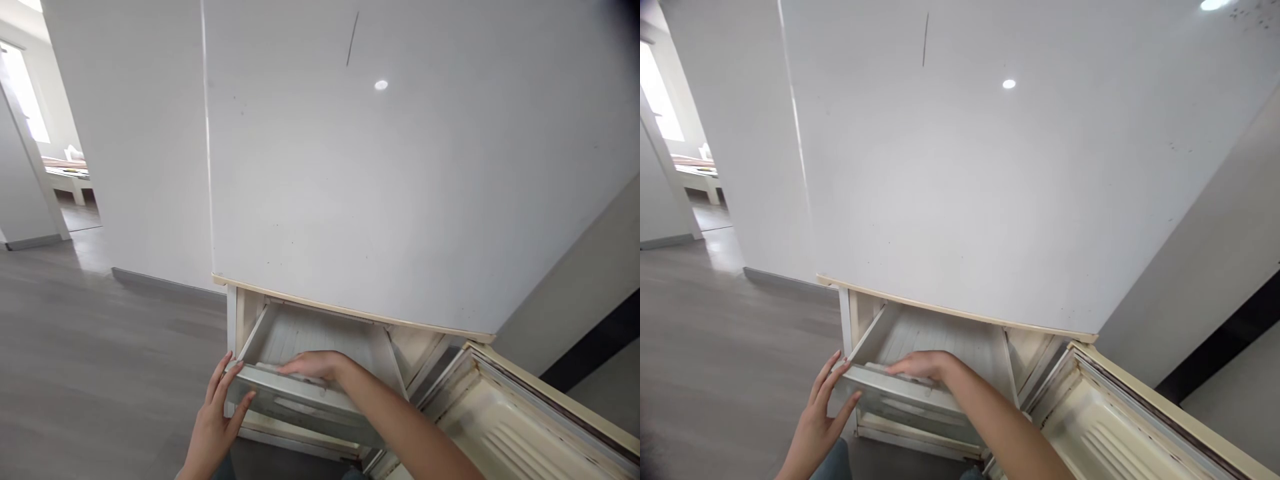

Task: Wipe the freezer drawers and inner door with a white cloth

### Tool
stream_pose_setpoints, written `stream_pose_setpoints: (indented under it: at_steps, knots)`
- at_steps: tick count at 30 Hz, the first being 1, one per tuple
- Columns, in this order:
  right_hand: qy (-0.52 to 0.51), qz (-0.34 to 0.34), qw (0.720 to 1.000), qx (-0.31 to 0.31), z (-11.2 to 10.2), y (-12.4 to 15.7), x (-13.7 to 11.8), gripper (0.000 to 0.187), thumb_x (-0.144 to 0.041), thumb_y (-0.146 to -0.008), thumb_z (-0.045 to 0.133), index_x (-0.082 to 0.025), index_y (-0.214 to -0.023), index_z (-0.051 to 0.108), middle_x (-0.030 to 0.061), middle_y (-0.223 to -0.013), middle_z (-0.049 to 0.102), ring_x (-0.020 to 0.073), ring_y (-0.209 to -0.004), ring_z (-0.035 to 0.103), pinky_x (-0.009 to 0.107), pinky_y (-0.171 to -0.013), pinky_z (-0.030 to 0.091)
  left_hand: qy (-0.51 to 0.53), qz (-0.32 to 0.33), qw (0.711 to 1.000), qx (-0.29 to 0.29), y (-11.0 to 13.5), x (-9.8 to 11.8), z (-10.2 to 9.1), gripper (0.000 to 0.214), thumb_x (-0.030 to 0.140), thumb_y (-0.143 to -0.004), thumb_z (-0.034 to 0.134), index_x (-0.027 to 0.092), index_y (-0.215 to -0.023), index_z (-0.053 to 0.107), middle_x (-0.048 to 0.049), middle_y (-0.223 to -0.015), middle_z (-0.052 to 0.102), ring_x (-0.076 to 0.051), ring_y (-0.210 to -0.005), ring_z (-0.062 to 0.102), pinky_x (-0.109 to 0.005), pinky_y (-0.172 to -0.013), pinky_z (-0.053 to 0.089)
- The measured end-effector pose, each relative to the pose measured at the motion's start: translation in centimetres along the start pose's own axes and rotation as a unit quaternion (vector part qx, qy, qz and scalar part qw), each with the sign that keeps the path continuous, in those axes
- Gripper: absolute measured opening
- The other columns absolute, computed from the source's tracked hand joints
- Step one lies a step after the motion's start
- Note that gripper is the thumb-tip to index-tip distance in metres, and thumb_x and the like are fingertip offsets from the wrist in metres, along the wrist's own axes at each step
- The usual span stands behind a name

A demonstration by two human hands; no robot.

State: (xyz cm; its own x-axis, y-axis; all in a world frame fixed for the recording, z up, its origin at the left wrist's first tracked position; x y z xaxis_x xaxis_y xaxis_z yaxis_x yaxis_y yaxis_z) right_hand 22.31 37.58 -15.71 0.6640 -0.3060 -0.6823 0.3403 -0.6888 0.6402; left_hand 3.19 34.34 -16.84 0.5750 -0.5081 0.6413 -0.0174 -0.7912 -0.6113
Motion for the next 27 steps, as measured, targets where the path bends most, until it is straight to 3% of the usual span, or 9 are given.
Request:
stream_pose_setpoints:
  at_steps: [4,7,14,19,21,22,24,26,27]
  knots:
    - [-0.016,-0.077,0.996,0.037,1.3,-2.0,-3.3,0.043,-0.053,-0.084,0.053,-0.017,-0.102,0.068,0.0077,-0.115,0.066,0.0207,-0.104,0.059,0.032,-0.093,0.041,-0.011,0.001,1.000,-0.007,-0.1,-0.8,0.1,0.042,0.034,-0.089,0.054,0.033,-0.131,0.045,-0.0095,-0.148,0.041,-0.030,-0.130,0.050,-0.035,-0.082,0.060]
    - [0.000,-0.110,0.991,0.078,0.5,-1.0,-2.8,0.039,-0.054,-0.084,0.051,-0.018,-0.087,0.065,0.0019,-0.083,0.062,0.0144,-0.075,0.052,0.029,-0.072,0.039,-0.016,0.026,0.999,-0.024,-0.1,-1.6,0.6,0.045,0.036,-0.088,0.056,0.032,-0.131,0.044,-0.0096,-0.136,0.052,-0.027,-0.128,0.052,-0.035,-0.084,0.059]
    - [0.013,-0.112,0.977,0.178,-4.3,7.8,4.3,0.046,-0.063,-0.083,0.046,-0.021,-0.066,0.038,-0.0054,-0.061,0.027,0.0093,-0.056,0.027,0.028,-0.054,0.019,-0.026,0.014,0.999,-0.034,0.2,-3.0,1.2,0.044,0.041,-0.089,0.052,0.030,-0.130,0.043,-0.0108,-0.131,0.055,-0.029,-0.128,0.050,-0.041,-0.089,0.057]
    - [0.044,-0.081,0.947,0.307,-6.6,13.4,9.7,0.046,-0.063,-0.081,0.049,-0.020,-0.066,0.042,-0.0045,-0.062,0.035,0.0105,-0.058,0.035,0.027,-0.055,0.024,-0.011,-0.019,0.999,-0.043,0.3,-3.3,1.3,0.045,0.045,-0.088,0.052,0.032,-0.130,0.044,-0.0103,-0.133,0.053,-0.030,-0.130,0.048,-0.038,-0.081,0.060]
    - [-0.012,-0.084,0.904,0.419,-7.2,16.5,11.3,0.044,-0.063,-0.077,0.054,-0.019,-0.076,0.052,-0.0015,-0.069,0.049,0.0136,-0.063,0.046,0.026,-0.057,0.033,0.002,-0.035,0.998,-0.049,0.5,-3.6,1.5,0.046,0.047,-0.087,0.052,0.032,-0.130,0.045,-0.0094,-0.136,0.053,-0.030,-0.133,0.045,-0.035,-0.075,0.061]
    - [-0.040,-0.074,0.866,0.492,-7.2,18.4,12.3,0.044,-0.063,-0.077,0.056,-0.019,-0.082,0.055,0.0009,-0.073,0.055,0.0157,-0.065,0.051,0.027,-0.058,0.038,0.008,-0.044,0.998,-0.050,0.6,-3.8,1.6,0.047,0.047,-0.086,0.053,0.032,-0.130,0.046,-0.0089,-0.137,0.053,-0.031,-0.134,0.045,-0.034,-0.073,0.061]
    - [-0.041,-0.041,0.741,0.669,-6.3,23.3,14.3,0.043,-0.060,-0.076,0.058,-0.020,-0.093,0.059,0.0063,-0.080,0.064,0.0204,-0.067,0.058,0.030,-0.056,0.043,0.025,-0.066,0.996,-0.046,0.9,-4.2,1.8,0.053,0.049,-0.085,0.055,0.032,-0.134,0.043,-0.0082,-0.141,0.051,-0.031,-0.135,0.044,-0.034,-0.074,0.061]
    - [0.051,-0.034,0.567,0.821,-3.5,27.7,15.0,0.041,-0.053,-0.075,0.065,-0.020,-0.099,0.061,0.0119,-0.086,0.067,0.0253,-0.073,0.061,0.034,-0.059,0.047,0.056,-0.101,0.993,-0.032,1.3,-4.8,1.9,0.067,0.049,-0.083,0.058,0.033,-0.142,0.032,-0.0088,-0.146,0.046,-0.032,-0.134,0.045,-0.034,-0.074,0.061]
    - [0.082,-0.050,0.534,0.840,-2.1,28.0,15.2,0.041,-0.051,-0.074,0.067,-0.020,-0.101,0.061,0.0147,-0.092,0.067,0.0278,-0.079,0.063,0.037,-0.064,0.049,0.075,-0.121,0.989,-0.026,1.4,-5.0,1.9,0.076,0.050,-0.081,0.060,0.033,-0.146,0.024,-0.0096,-0.148,0.044,-0.033,-0.133,0.046,-0.033,-0.071,0.061]
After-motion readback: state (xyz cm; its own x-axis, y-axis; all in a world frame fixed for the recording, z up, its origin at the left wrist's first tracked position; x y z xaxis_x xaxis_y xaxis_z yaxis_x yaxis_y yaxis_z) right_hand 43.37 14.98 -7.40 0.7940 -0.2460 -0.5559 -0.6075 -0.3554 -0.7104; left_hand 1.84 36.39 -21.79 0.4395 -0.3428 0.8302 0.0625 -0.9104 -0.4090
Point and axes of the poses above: each hand's wrist, its own y-axis away from the middle knuckle, its own z-axis out of the palm, x = y × z, the point moved 8 cm from there along -y, towards the middle knuckle
